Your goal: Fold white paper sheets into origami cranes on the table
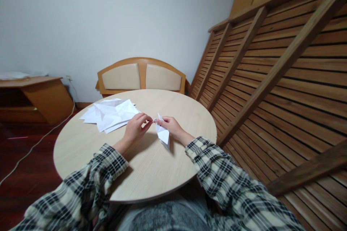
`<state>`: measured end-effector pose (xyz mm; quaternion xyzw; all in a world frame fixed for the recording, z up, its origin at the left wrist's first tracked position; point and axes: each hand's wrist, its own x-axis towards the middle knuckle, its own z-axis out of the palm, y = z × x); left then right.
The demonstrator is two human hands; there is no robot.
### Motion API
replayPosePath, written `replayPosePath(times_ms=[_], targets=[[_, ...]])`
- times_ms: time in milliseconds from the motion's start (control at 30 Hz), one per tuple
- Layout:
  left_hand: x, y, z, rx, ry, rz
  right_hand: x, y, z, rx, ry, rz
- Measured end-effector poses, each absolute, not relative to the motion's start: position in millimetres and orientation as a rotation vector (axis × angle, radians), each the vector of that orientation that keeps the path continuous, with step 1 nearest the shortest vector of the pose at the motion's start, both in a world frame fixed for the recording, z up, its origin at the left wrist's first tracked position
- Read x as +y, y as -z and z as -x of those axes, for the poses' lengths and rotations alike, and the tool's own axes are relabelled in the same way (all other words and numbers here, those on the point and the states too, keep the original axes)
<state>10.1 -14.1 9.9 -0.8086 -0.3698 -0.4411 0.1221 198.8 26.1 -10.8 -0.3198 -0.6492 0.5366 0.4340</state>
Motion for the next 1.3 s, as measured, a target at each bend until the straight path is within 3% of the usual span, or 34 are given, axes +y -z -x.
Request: replayPosePath(times_ms=[1300], targets=[[-13,1,-18,-1.414,1.322,2.592,29,17,-199,-1.616,-1.374,0.652]])
